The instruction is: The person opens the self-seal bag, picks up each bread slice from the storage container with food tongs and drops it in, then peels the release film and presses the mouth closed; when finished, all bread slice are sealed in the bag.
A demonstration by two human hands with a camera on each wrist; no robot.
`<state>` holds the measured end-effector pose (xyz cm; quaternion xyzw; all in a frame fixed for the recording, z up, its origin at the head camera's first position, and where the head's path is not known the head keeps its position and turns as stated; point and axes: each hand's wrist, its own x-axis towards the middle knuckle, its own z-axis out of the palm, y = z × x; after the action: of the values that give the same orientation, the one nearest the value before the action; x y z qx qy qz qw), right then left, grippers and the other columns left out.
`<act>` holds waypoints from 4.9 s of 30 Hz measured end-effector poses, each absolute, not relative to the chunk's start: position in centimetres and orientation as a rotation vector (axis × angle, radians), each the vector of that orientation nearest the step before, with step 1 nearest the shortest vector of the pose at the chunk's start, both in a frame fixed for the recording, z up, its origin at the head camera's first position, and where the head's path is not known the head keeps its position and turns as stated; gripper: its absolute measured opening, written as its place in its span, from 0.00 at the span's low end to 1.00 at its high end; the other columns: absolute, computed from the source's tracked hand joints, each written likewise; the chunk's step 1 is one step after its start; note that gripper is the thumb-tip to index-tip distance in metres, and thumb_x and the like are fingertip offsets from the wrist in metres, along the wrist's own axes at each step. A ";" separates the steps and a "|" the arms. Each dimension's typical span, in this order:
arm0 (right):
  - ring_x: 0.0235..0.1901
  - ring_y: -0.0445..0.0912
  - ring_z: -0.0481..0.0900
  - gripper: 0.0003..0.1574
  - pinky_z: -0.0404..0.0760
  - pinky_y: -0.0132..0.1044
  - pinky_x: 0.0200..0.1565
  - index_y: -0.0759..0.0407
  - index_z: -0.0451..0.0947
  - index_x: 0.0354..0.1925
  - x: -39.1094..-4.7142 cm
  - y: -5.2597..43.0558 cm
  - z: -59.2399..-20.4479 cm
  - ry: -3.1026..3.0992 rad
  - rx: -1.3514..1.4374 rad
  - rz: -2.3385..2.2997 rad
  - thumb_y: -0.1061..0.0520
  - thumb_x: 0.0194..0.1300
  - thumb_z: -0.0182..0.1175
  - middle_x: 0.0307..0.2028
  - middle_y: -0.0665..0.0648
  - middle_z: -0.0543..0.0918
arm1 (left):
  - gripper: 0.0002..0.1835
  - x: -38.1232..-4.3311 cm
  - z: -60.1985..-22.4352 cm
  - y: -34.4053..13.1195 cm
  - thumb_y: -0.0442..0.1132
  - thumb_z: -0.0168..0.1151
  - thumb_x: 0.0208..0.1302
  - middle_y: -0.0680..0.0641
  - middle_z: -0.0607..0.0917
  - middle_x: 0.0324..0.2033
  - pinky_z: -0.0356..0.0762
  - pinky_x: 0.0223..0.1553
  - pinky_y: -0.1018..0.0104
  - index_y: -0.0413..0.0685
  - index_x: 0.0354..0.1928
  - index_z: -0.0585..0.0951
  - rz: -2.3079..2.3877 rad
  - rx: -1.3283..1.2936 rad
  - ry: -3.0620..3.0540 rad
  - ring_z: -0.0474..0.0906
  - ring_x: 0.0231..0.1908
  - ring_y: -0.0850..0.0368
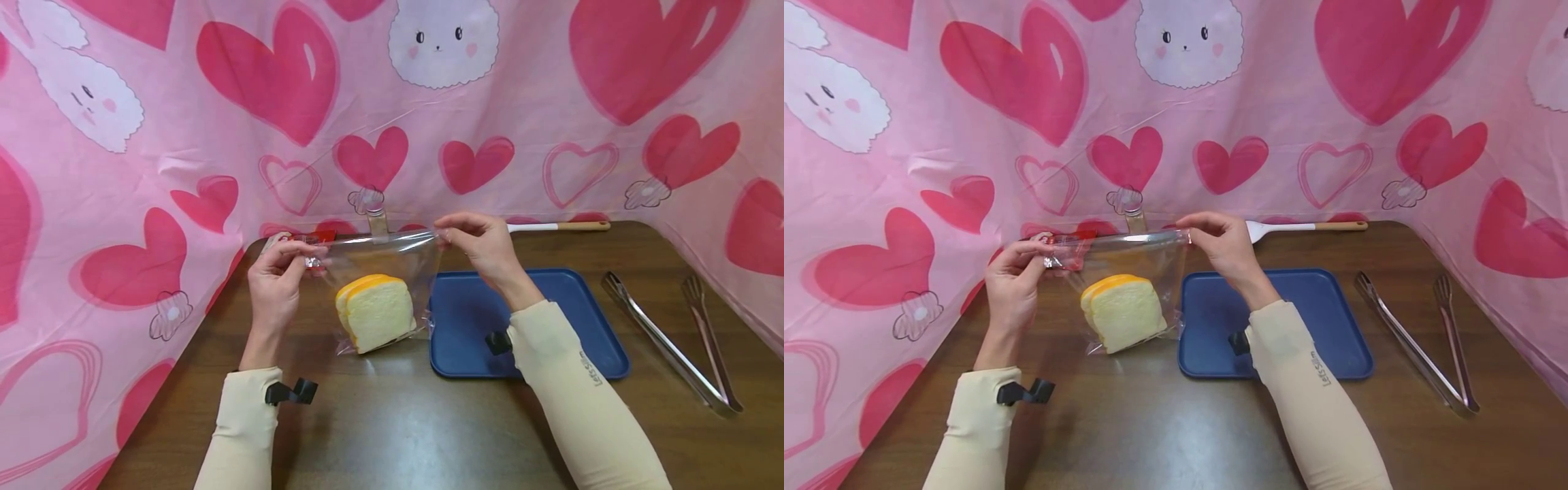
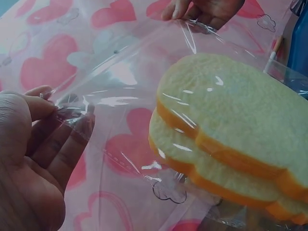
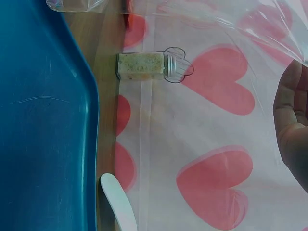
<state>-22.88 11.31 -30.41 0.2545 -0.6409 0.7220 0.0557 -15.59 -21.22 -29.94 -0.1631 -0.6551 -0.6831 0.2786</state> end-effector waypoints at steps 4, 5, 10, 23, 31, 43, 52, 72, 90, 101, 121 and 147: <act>0.35 0.43 0.88 0.09 0.89 0.32 0.46 0.71 0.86 0.48 -22.9 11.4 -30.4 -1.910 0.794 2.219 0.70 0.71 0.64 0.38 0.48 0.91 | 0.08 -15.7 -30.0 -21.4 0.26 0.60 0.75 0.47 0.92 0.42 0.90 0.40 0.61 0.26 0.47 0.84 -1.837 -0.458 -1.771 0.93 0.37 0.52; 0.35 0.44 0.88 0.09 0.89 0.32 0.46 0.69 0.88 0.46 -22.9 11.4 -30.4 -1.903 0.797 2.226 0.70 0.71 0.64 0.38 0.49 0.91 | 0.08 -15.7 -30.0 -21.4 0.26 0.60 0.75 0.47 0.92 0.42 0.90 0.40 0.61 0.25 0.47 0.83 -1.844 -0.468 -1.771 0.93 0.37 0.53; 0.34 0.44 0.87 0.11 0.89 0.32 0.45 0.61 0.90 0.44 -23.0 11.4 -30.5 -1.895 0.787 2.243 0.70 0.71 0.64 0.37 0.50 0.91 | 0.09 -15.7 -30.1 -21.7 0.25 0.59 0.74 0.49 0.93 0.41 0.90 0.40 0.62 0.21 0.47 0.81 -1.831 -0.494 -1.802 0.92 0.38 0.54; 0.36 0.43 0.88 0.10 0.89 0.32 0.46 0.61 0.89 0.44 -22.9 11.5 -30.4 -1.917 0.748 2.237 0.69 0.72 0.63 0.38 0.49 0.90 | 0.09 -15.6 -29.9 -21.6 0.27 0.67 0.70 0.52 0.94 0.40 0.89 0.41 0.69 0.22 0.44 0.83 -1.740 -0.478 -1.830 0.91 0.35 0.60; 0.38 0.43 0.86 0.12 0.88 0.31 0.45 0.75 0.84 0.50 -22.9 11.4 -30.4 -2.010 0.686 2.115 0.67 0.73 0.63 0.39 0.44 0.90 | 0.11 -15.7 -29.7 -21.2 0.19 0.72 0.59 0.53 0.93 0.36 0.88 0.38 0.69 0.21 0.42 0.82 -1.750 -0.385 -1.817 0.90 0.32 0.62; 0.37 0.44 0.89 0.10 0.88 0.31 0.45 0.72 0.87 0.46 -23.4 11.8 -28.3 -1.919 0.766 2.121 0.67 0.74 0.61 0.37 0.47 0.92 | 0.21 -15.9 -29.4 -21.5 0.18 0.69 0.62 0.51 0.94 0.40 0.89 0.43 0.64 0.29 0.57 0.78 -1.845 -0.427 -1.831 0.93 0.37 0.58; 0.47 0.46 0.84 0.16 0.84 0.41 0.54 0.55 0.90 0.51 -22.3 6.2 -21.0 -2.460 1.040 1.280 0.52 0.67 0.72 0.45 0.52 0.90 | 0.21 -15.9 -29.1 -21.5 0.19 0.69 0.62 0.52 0.94 0.40 0.89 0.41 0.64 0.35 0.57 0.80 -1.845 -0.474 -1.838 0.93 0.36 0.56; 0.33 0.48 0.80 0.09 0.82 0.39 0.35 0.50 0.89 0.30 -22.6 -0.1 -20.9 -2.984 1.292 0.918 0.54 0.68 0.69 0.27 0.55 0.86 | 0.24 -15.7 -29.0 -21.1 0.15 0.69 0.58 0.52 0.93 0.37 0.89 0.35 0.68 0.21 0.57 0.75 -1.816 -0.505 -1.835 0.91 0.34 0.61; 0.32 0.47 0.80 0.06 0.82 0.38 0.37 0.50 0.91 0.31 -23.9 6.0 -22.3 -2.920 1.225 0.861 0.53 0.65 0.73 0.26 0.50 0.86 | 0.22 -15.6 -28.8 -21.5 0.19 0.70 0.61 0.53 0.93 0.37 0.89 0.39 0.65 0.29 0.58 0.78 -1.809 -0.432 -1.914 0.92 0.33 0.60; 0.39 0.50 0.83 0.07 0.86 0.42 0.43 0.50 0.93 0.41 -24.5 10.7 -25.0 -2.895 1.034 1.269 0.51 0.66 0.74 0.35 0.51 0.91 | 0.23 -15.6 -28.5 -22.0 0.20 0.71 0.61 0.52 0.94 0.37 0.89 0.41 0.67 0.34 0.58 0.80 -1.757 -0.390 -1.943 0.92 0.34 0.60; 0.47 0.48 0.90 0.16 0.88 0.41 0.55 0.62 0.88 0.55 -25.2 12.3 -28.4 -2.631 1.006 1.718 0.59 0.72 0.68 0.49 0.60 0.92 | 0.20 -16.1 -29.1 -23.2 0.16 0.67 0.62 0.52 0.93 0.36 0.89 0.41 0.67 0.31 0.56 0.81 -1.870 -0.449 -1.861 0.92 0.34 0.58; 0.51 0.49 0.89 0.32 0.87 0.55 0.57 0.61 0.76 0.70 -25.0 11.4 -32.7 -2.629 0.881 2.086 0.58 0.71 0.68 0.60 0.63 0.86 | 0.23 -17.9 -32.6 -26.6 0.38 0.71 0.70 0.36 0.89 0.51 0.89 0.53 0.50 0.32 0.61 0.82 -1.800 -0.444 -2.886 0.90 0.46 0.50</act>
<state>-24.99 11.39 -32.71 0.2504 -0.7476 0.5931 -0.1633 -17.94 -26.55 -32.60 -0.1281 -0.8326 -0.5193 -0.1437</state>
